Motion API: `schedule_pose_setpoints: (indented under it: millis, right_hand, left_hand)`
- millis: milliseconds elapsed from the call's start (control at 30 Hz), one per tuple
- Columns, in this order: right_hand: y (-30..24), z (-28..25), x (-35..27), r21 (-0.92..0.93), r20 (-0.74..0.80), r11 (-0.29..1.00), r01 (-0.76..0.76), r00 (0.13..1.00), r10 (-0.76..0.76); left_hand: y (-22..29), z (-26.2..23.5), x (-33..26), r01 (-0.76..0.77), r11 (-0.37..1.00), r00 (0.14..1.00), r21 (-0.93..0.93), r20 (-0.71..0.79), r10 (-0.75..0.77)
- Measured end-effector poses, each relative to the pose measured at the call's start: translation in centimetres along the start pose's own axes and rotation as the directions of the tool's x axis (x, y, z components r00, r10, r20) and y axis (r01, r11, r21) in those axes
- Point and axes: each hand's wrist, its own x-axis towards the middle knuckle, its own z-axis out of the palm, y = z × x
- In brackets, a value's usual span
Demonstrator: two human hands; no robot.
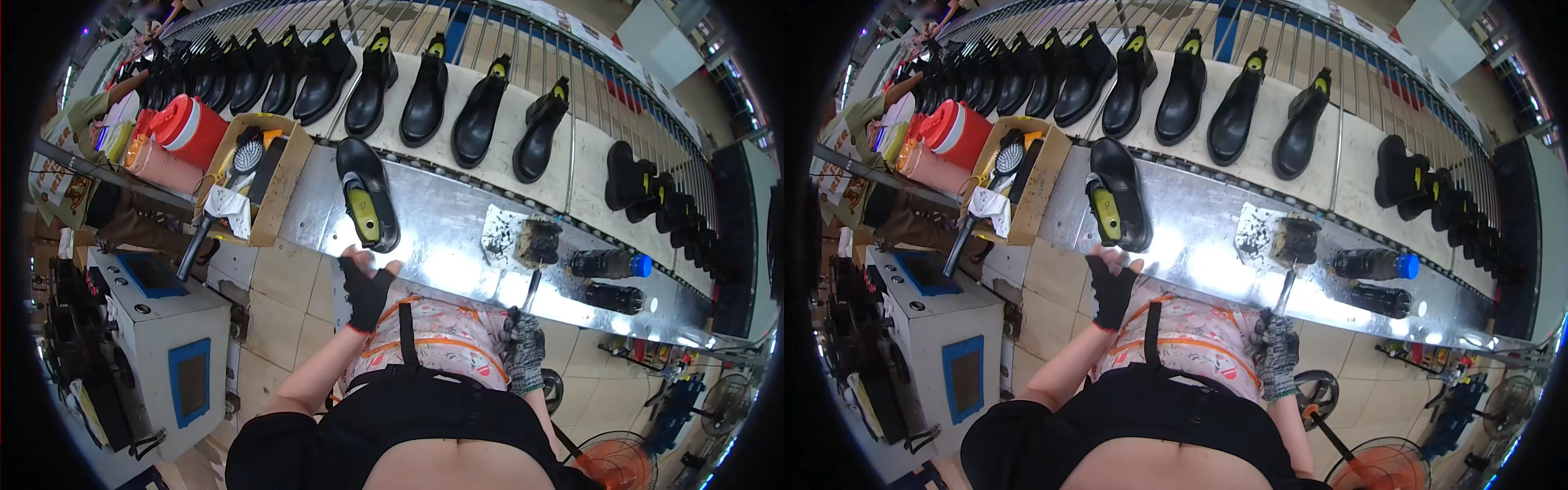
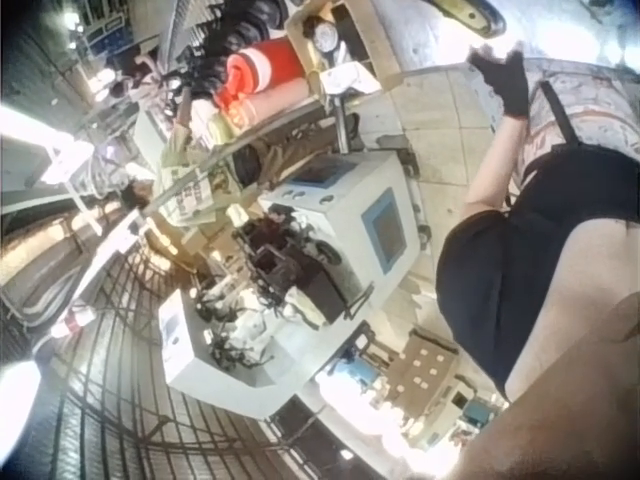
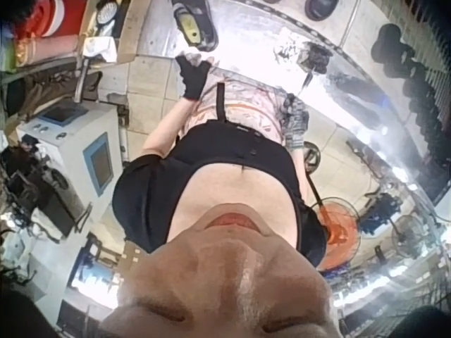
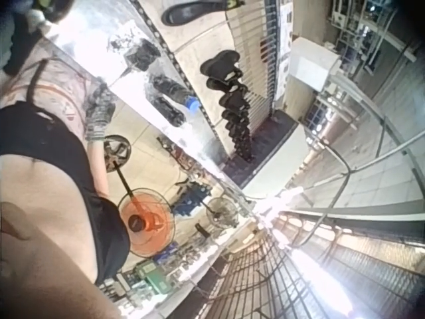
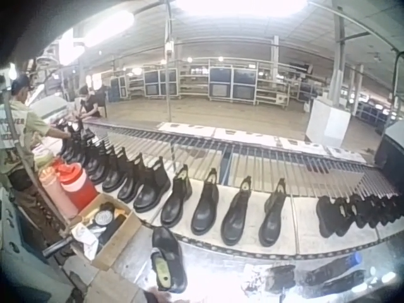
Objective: Using a brush, chemical solution from a bottle, and a scraper tool to clean and prep black work boots on an assembly line.
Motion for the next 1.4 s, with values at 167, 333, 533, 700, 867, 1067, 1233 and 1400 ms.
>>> schedule_pose_setpoints:
  millis: [167, 333, 533, 700, 867, 1067, 1233, 1400]
  right_hand:
    - [-1.1, 3.6, 0.8, -0.099, 0.003, 0.982, 0.161, 0.987, -0.162]
    - [-1.1, 2.8, 2.3, -0.151, -0.047, 0.979, 0.134, 0.989, -0.142]
    - [-0.5, 2.7, 1.1, -0.122, -0.059, 0.984, 0.129, 0.989, -0.137]
    - [-1.4, 3.2, 0.7, -0.215, 0.026, 0.961, 0.174, 0.985, -0.172]
    - [-3.9, 3.3, 1.4, -0.574, 0.248, 0.789, 0.220, 0.965, -0.089]
    - [-10.3, 7.2, -0.9, -0.500, 0.865, -0.412, 0.762, 0.415, -0.281]
    - [-15.6, 11.3, -7.0, -0.117, 0.883, -0.937, 0.328, 0.467, 0.053]
    - [-18.3, 15.2, -10.3, -0.216, 0.741, -0.818, 0.533, 0.636, 0.218]
  left_hand:
    - [1.5, 3.3, 5.7, -0.329, 0.943, 0.932, -0.047, -0.173, 0.317]
    - [-1.2, -1.5, 10.7, -0.335, 0.921, 0.831, 0.199, -0.399, 0.388]
    - [-0.1, -11.3, 16.4, -0.469, 0.881, 0.841, 0.064, -0.272, 0.467]
    - [-2.4, -12.0, 13.8, -0.426, 0.757, 0.658, 0.495, -0.405, 0.635]
    - [6.3, -0.8, 1.0, -0.694, 0.716, 0.701, 0.072, 0.293, 0.650]
    - [13.0, 6.9, 0.3, -0.883, 0.438, 0.001, -0.171, 0.931, 0.366]
    - [17.8, 4.2, 1.7, -0.708, 0.666, -0.114, -0.234, 0.969, 0.219]
    - [19.9, 1.5, 1.4, -0.625, 0.724, -0.159, -0.293, 0.955, 0.250]
